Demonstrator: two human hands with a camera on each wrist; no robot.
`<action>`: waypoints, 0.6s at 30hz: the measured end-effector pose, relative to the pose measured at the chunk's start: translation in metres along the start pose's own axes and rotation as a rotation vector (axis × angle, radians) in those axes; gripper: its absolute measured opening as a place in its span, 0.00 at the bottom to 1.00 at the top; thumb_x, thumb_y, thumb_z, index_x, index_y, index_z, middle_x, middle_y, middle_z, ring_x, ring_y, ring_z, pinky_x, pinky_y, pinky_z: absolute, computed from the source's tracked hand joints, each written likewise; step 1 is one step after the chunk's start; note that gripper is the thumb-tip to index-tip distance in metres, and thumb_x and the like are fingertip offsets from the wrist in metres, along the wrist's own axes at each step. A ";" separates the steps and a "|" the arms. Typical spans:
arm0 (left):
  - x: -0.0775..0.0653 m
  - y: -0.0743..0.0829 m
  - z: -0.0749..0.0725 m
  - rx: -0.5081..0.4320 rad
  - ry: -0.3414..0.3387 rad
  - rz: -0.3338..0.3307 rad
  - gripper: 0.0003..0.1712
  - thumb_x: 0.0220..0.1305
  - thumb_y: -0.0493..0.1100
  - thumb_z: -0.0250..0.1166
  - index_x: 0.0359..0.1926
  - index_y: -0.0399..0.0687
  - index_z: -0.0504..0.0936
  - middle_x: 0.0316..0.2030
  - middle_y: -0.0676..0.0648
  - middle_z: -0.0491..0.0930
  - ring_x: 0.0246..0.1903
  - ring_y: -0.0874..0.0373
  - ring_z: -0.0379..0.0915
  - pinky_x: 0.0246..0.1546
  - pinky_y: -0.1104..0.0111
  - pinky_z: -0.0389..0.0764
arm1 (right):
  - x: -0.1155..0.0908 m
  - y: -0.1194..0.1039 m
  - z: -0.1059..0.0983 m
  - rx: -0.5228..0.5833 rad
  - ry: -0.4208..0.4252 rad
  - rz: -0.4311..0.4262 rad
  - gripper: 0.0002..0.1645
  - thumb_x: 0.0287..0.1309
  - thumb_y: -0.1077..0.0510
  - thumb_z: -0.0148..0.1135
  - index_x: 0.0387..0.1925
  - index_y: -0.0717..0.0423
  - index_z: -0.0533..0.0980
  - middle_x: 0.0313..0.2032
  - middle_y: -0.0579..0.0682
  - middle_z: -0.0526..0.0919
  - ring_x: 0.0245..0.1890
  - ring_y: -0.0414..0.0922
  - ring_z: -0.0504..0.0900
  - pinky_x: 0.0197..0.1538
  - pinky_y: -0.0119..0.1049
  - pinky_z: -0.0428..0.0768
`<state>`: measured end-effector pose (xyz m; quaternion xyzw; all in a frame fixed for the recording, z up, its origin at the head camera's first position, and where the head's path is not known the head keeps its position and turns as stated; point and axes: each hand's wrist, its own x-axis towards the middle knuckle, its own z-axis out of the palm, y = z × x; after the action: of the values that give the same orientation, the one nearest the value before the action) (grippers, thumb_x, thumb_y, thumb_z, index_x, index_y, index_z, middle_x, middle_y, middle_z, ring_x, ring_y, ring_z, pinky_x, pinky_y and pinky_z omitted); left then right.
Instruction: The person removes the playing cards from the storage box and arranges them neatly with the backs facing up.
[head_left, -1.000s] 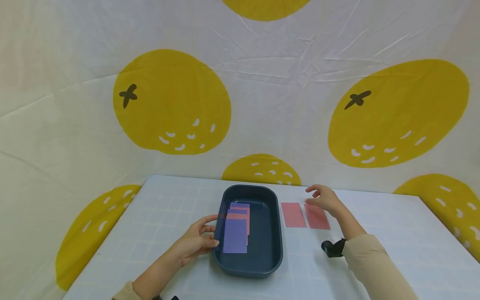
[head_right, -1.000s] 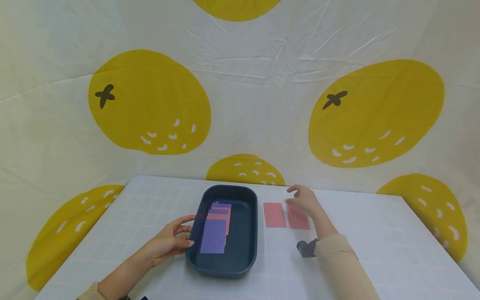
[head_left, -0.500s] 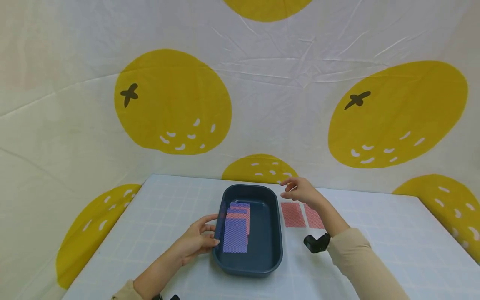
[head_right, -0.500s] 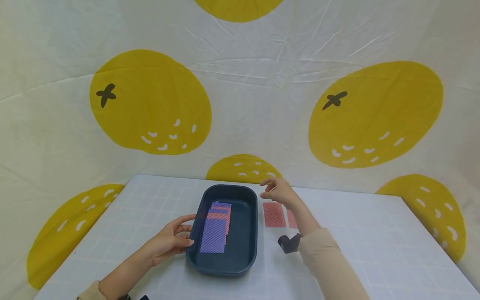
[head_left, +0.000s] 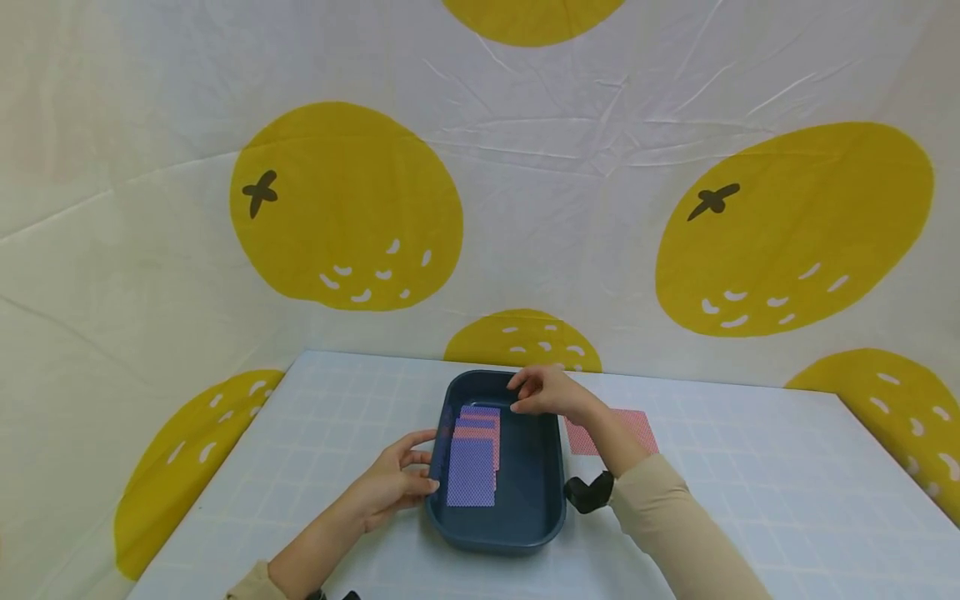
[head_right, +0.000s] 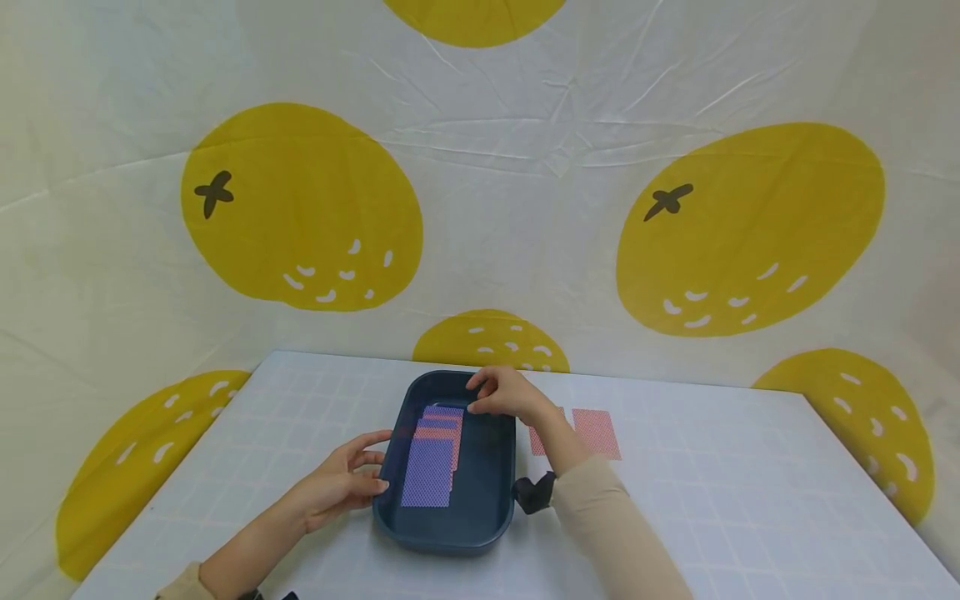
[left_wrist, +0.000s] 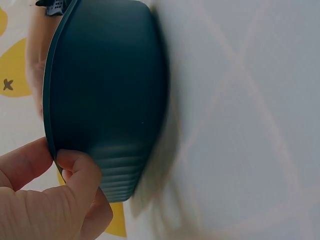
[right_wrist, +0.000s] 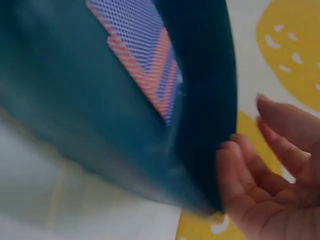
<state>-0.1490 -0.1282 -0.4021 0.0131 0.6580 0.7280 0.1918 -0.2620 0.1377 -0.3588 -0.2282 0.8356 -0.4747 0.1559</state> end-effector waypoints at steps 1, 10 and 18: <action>0.000 0.000 0.000 -0.001 0.000 -0.001 0.43 0.51 0.22 0.60 0.68 0.37 0.54 0.44 0.39 0.66 0.34 0.57 0.68 0.32 0.68 0.75 | 0.001 -0.002 0.003 -0.009 -0.015 0.001 0.21 0.51 0.65 0.65 0.46 0.70 0.73 0.29 0.53 0.74 0.28 0.44 0.72 0.35 0.34 0.76; 0.000 0.000 0.001 -0.007 0.007 0.001 0.43 0.51 0.22 0.60 0.67 0.37 0.54 0.44 0.39 0.66 0.34 0.57 0.67 0.31 0.68 0.75 | 0.013 -0.010 0.025 -0.072 -0.108 -0.023 0.18 0.49 0.68 0.66 0.44 0.69 0.74 0.27 0.53 0.75 0.24 0.42 0.70 0.30 0.32 0.73; 0.001 -0.002 0.000 -0.008 0.005 0.002 0.42 0.52 0.23 0.60 0.67 0.37 0.55 0.45 0.39 0.66 0.35 0.57 0.67 0.32 0.67 0.74 | 0.022 -0.002 0.052 -0.178 -0.132 0.023 0.17 0.43 0.71 0.69 0.38 0.64 0.77 0.25 0.51 0.76 0.25 0.41 0.73 0.31 0.32 0.74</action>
<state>-0.1490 -0.1278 -0.4038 0.0112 0.6554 0.7310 0.1895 -0.2558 0.0877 -0.3841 -0.2623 0.8650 -0.3806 0.1953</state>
